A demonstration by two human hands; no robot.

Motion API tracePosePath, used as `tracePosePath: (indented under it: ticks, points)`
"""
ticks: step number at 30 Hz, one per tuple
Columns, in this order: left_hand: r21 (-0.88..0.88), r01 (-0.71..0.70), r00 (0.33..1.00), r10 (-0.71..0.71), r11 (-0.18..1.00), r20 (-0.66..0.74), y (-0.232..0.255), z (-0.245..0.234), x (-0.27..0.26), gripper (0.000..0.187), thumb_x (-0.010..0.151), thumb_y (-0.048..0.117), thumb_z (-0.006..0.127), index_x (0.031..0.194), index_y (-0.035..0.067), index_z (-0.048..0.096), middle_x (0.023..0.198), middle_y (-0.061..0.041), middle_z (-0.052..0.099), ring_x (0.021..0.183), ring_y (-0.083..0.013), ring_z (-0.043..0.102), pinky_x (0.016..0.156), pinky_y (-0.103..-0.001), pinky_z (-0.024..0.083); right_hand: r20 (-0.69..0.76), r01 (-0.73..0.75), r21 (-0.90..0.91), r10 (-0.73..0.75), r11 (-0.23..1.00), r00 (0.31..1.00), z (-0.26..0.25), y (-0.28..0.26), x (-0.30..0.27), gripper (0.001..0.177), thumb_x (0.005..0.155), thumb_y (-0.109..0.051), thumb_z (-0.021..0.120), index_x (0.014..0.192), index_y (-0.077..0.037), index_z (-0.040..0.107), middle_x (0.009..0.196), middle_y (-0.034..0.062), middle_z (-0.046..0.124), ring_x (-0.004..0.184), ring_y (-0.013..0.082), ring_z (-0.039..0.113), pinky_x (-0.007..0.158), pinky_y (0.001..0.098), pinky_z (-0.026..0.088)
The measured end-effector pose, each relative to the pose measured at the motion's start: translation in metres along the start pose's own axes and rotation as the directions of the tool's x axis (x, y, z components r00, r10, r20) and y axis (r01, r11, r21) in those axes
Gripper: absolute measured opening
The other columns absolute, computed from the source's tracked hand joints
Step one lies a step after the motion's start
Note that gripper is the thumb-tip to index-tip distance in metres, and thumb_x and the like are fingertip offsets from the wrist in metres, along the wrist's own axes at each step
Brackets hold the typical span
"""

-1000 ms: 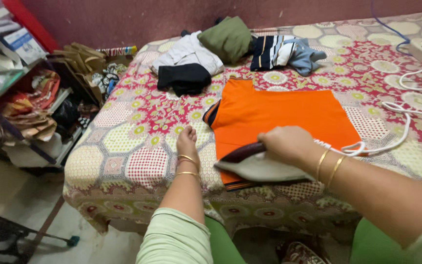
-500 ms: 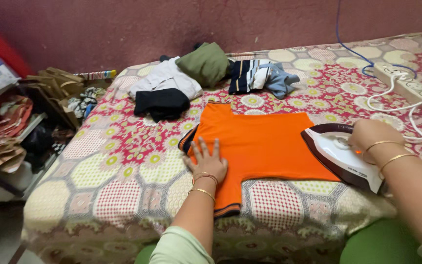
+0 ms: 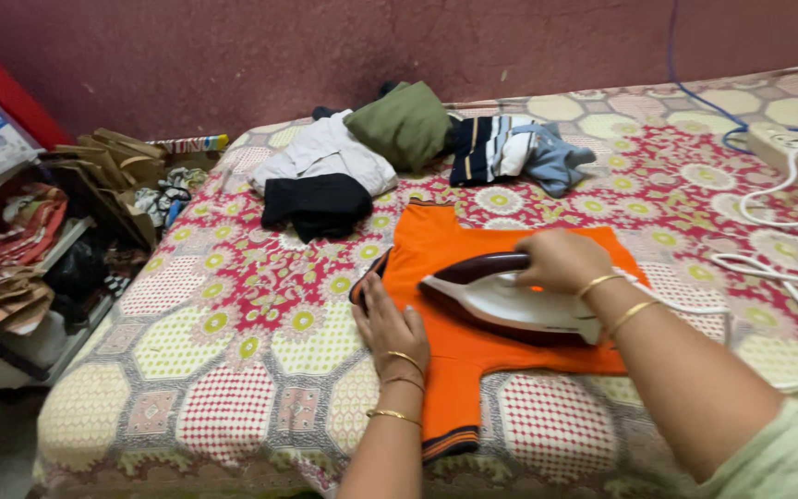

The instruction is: The person irons a red t-shirt and an orange polo shirt on a bed, then folds each garment neatly. The person uses an electric iron to smooth the fabric and places the folded shirts aside.

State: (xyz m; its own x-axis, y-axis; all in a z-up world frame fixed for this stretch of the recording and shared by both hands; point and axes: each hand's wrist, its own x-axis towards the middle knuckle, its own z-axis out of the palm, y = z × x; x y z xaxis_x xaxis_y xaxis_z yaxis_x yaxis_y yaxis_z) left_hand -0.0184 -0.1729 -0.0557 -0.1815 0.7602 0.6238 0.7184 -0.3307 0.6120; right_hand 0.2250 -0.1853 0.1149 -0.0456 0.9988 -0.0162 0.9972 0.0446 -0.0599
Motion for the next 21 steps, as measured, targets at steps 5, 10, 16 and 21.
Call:
tracePosePath:
  ticks: [5, 10, 16, 21]
  points:
    - [-0.072, 0.068, 0.997, -0.066, 0.995, 0.028, 0.004, -0.007, 0.000, 0.082, 0.092, 0.027, 0.050, 0.160, -0.005, 0.018, 0.163, -0.022, 0.032, 0.156, -0.0302, 0.023, 0.128, -0.050, 0.005, -0.145, -0.049, -0.048, 0.042, 0.998, 0.989, 0.011, -0.071, 0.020, 0.034, 0.081, -0.043, 0.075, 0.109, -0.024, 0.075, 0.107, 0.0112, 0.075, 0.101, 0.0333, 0.072, 0.085, 0.0492, 0.057]
    - [0.344, 0.075, 0.953, -0.169, 0.936, 0.251, 0.023, -0.007, 0.012, 0.078, 0.089, 0.034, 0.050, 0.152, -0.004, 0.026, 0.163, -0.021, 0.026, 0.155, -0.0310, 0.013, 0.122, -0.052, 0.003, -0.150, -0.174, -0.033, 0.167, 0.984, 0.974, 0.013, -0.081, 0.054, 0.025, 0.092, -0.031, 0.066, 0.113, -0.022, 0.075, 0.112, 0.0136, 0.075, 0.106, 0.0341, 0.073, 0.087, 0.0497, 0.058]
    - [0.407, 0.050, 0.923, -0.198, 0.912, 0.330, 0.027, -0.010, 0.015, 0.080, 0.088, 0.036, 0.049, 0.153, -0.006, 0.026, 0.164, -0.022, 0.021, 0.154, -0.0309, 0.009, 0.121, -0.054, -0.001, -0.163, -0.202, -0.114, 0.182, 0.973, 0.970, 0.017, -0.087, 0.111, 0.025, 0.095, -0.019, 0.060, 0.111, -0.013, 0.078, 0.115, 0.0148, 0.076, 0.106, 0.0347, 0.074, 0.084, 0.0491, 0.060]
    - [0.419, 0.037, 0.938, -0.177, 0.907, 0.300, 0.025, -0.003, 0.013, 0.081, 0.085, 0.035, 0.049, 0.151, -0.007, 0.026, 0.163, -0.023, 0.022, 0.154, -0.0322, 0.009, 0.120, -0.054, -0.001, -0.190, -0.275, -0.010, 0.268, 0.961, 0.944, 0.025, -0.088, 0.146, 0.025, 0.094, -0.016, 0.062, 0.111, -0.013, 0.080, 0.118, 0.0150, 0.075, 0.108, 0.0360, 0.072, 0.086, 0.0499, 0.059]
